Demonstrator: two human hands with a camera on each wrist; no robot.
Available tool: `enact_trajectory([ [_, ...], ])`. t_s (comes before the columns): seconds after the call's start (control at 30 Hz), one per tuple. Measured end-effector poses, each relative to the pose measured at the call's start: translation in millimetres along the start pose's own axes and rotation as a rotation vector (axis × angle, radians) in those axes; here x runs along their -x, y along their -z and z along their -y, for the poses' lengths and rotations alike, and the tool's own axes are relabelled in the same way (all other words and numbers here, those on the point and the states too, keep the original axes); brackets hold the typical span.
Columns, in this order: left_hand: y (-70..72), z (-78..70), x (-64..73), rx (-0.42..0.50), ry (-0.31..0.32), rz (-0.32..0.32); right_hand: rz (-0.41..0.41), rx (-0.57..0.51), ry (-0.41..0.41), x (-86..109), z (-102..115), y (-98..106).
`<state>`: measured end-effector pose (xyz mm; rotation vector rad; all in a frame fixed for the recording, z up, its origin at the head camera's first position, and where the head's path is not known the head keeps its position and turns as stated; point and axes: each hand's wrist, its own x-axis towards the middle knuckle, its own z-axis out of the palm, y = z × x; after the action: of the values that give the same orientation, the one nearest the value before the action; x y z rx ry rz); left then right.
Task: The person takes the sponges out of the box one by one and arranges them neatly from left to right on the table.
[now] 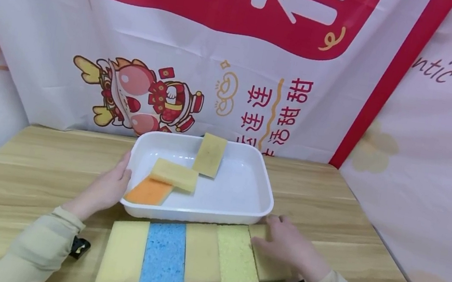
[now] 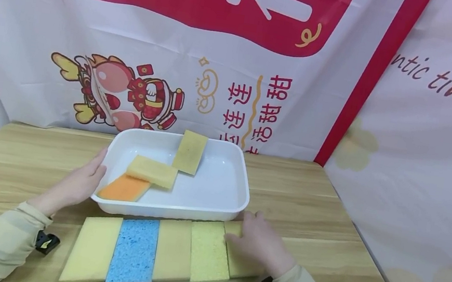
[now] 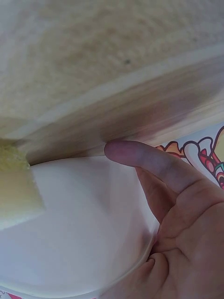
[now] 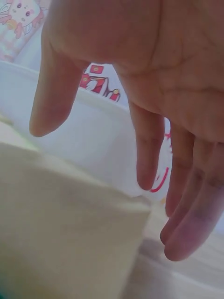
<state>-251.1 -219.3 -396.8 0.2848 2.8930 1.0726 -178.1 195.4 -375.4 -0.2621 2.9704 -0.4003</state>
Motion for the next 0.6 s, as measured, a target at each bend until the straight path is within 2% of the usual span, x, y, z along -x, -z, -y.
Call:
enact_trajectory([
  [0.13,-1.1,-1.2,0.5,0.004,-0.009,-0.009,0.033,0.006,0.003,4.7,-4,12],
  [0.27,0.1,-2.6,1.3,0.004,-0.009,-0.008,0.027,0.004,0.033,7.9,-7,25],
  [0.5,0.0,-1.3,1.9,0.000,-0.010,-0.009,-0.058,0.025,0.018,16.0,-6,44],
  [0.6,-0.8,-1.8,2.8,0.003,-0.004,-0.008,-0.133,0.020,0.028,20.3,-3,48],
])
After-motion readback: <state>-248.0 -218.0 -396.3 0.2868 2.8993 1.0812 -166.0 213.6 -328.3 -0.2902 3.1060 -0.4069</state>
